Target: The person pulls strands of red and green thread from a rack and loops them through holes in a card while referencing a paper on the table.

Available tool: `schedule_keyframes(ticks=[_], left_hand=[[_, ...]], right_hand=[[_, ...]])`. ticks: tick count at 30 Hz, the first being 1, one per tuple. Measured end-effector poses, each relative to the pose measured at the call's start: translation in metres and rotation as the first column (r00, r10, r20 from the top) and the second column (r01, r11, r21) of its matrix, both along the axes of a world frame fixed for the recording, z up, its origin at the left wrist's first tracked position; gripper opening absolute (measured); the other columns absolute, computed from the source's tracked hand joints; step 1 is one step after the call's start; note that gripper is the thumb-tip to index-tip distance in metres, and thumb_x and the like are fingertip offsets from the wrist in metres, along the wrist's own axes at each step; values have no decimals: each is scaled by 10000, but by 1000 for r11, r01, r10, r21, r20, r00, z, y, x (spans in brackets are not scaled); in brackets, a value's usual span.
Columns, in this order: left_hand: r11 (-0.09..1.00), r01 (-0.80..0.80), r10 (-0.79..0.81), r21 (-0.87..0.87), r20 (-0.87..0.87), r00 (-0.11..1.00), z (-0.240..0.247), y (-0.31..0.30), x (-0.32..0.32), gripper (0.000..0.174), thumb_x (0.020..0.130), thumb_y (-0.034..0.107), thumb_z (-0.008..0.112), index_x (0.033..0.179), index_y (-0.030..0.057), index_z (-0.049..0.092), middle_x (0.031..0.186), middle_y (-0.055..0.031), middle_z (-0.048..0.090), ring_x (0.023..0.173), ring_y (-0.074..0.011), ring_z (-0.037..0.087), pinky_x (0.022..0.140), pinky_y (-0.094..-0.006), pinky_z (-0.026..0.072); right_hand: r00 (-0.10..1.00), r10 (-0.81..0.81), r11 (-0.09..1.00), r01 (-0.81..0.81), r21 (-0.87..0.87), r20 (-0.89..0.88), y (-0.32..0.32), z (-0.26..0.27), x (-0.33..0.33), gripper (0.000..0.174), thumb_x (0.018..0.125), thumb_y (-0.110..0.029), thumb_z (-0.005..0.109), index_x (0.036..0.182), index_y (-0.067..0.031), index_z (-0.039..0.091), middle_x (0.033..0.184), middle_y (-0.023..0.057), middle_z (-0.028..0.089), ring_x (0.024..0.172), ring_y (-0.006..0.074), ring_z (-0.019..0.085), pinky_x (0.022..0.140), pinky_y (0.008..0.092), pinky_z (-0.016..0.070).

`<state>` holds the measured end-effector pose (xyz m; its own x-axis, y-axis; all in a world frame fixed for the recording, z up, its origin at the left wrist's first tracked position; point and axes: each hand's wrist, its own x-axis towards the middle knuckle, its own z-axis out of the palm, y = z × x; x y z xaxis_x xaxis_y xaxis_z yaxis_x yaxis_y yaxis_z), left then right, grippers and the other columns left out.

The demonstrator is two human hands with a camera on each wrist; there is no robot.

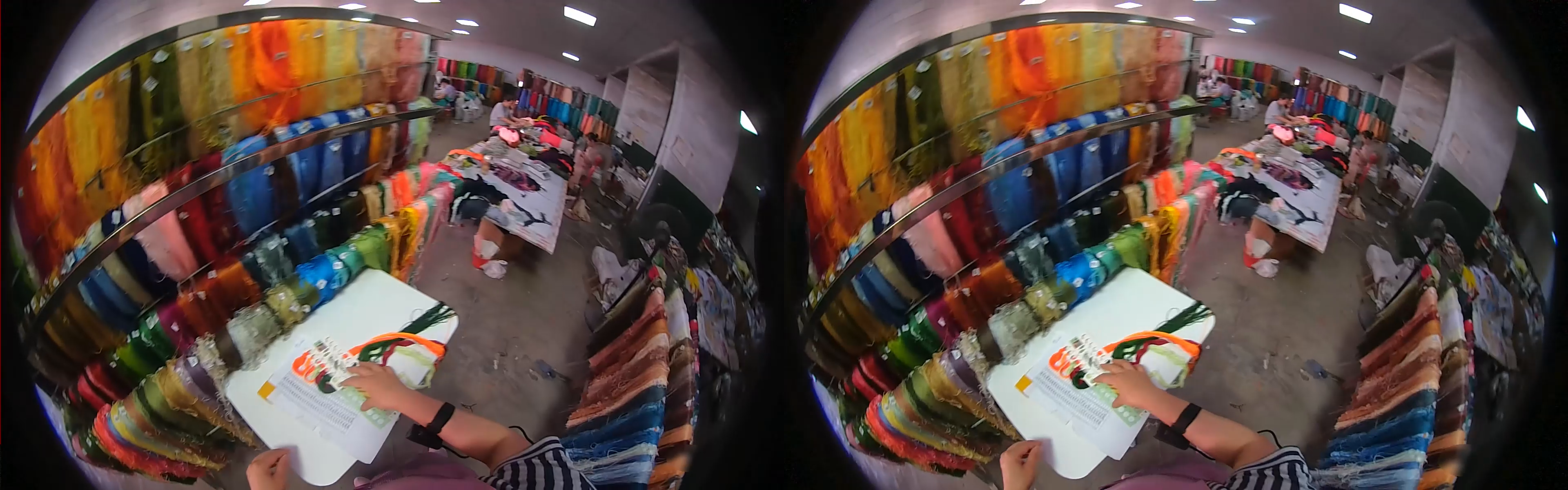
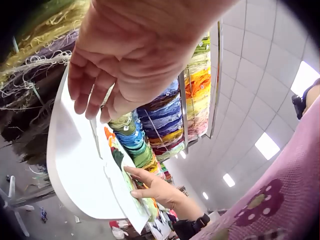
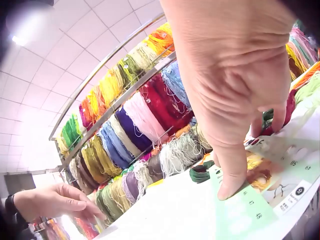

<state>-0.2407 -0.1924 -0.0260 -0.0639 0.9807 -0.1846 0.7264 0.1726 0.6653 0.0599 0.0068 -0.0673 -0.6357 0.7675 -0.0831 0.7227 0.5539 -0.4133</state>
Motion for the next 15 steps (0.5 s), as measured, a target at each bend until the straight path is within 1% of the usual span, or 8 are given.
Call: schedule_keyframes(ticks=[4, 7, 8, 10, 11, 12, 14, 15], left_hand=[[989, -112, 86, 94, 241, 967, -22, -1, 35, 406, 951, 121, 582, 1342, 28, 529, 1176, -121, 651, 1056, -219, 605, 930, -312, 457], [875, -474, 401, -101, 699, 592, -31, 12, 85, 474, 921, 85, 604, 1347, -65, 461, 1266, -164, 571, 1117, -243, 566, 909, -322, 478], [879, -466, 397, -101, 697, 597, -32, 18, 100, 474, 921, 85, 604, 1347, -65, 461, 1266, -164, 571, 1117, -243, 566, 909, -322, 478], [738, -637, 551, -224, 745, 376, -40, 32, 126, 525, 919, 77, 595, 1391, -45, 401, 1351, -188, 474, 1179, -283, 516, 940, -381, 489], [732, -645, 544, -220, 758, 359, -45, 39, 132, 556, 919, 73, 585, 1421, -7, 359, 1392, -170, 411, 1210, -312, 481, 939, -437, 507], [731, -645, 545, -224, 760, 354, -44, 45, 143, 556, 919, 73, 585, 1421, -7, 359, 1392, -170, 411, 1210, -312, 481, 939, -437, 507], [609, -731, 609, -309, 772, 181, -41, 57, 163, 528, 915, 58, 576, 1407, 18, 388, 1377, -144, 431, 1213, -314, 481, 919, -442, 519], [626, -719, 608, -302, 766, 208, -49, 62, 166, 525, 911, 46, 569, 1404, 49, 392, 1389, -115, 420, 1203, -308, 490, 888, -434, 536]], right_hand=[[998, 54, 998, -54, -11, -27, 8, -4, 25, 791, 640, -247, 826, 1360, -276, 501, 1503, 48, 366, 1393, 316, 283, 1017, 524, 321], [995, 39, 999, -41, -23, -90, 13, -8, 42, 900, 600, -212, 851, 1398, -165, 437, 1506, 110, 325, 1386, 338, 279, 1010, 533, 346], [995, 30, 999, -33, -24, -92, 14, -10, 47, 900, 600, -212, 851, 1398, -165, 437, 1506, 110, 325, 1386, 338, 279, 1010, 533, 346], [994, -18, 1000, 16, -21, -107, 15, -8, 56, 942, 581, -210, 866, 1402, -124, 414, 1496, 170, 304, 1368, 369, 288, 1013, 552, 355], [994, -65, 998, 64, -10, -86, 12, -4, 61, 996, 556, -222, 883, 1402, -61, 381, 1457, 191, 327, 1318, 384, 328, 998, 550, 388], [995, -64, 998, 64, -10, -80, 15, -5, 66, 996, 556, -222, 883, 1402, -61, 381, 1457, 191, 327, 1318, 384, 328, 998, 550, 388], [989, -83, 996, 77, -52, -124, 18, -9, 74, 1038, 530, -231, 896, 1395, -23, 363, 1400, 177, 372, 1259, 372, 372, 966, 521, 433], [991, -85, 995, 80, -55, -104, 18, -3, 78, 1054, 509, -238, 903, 1381, 5, 362, 1353, 169, 397, 1228, 353, 393, 934, 501, 461]])
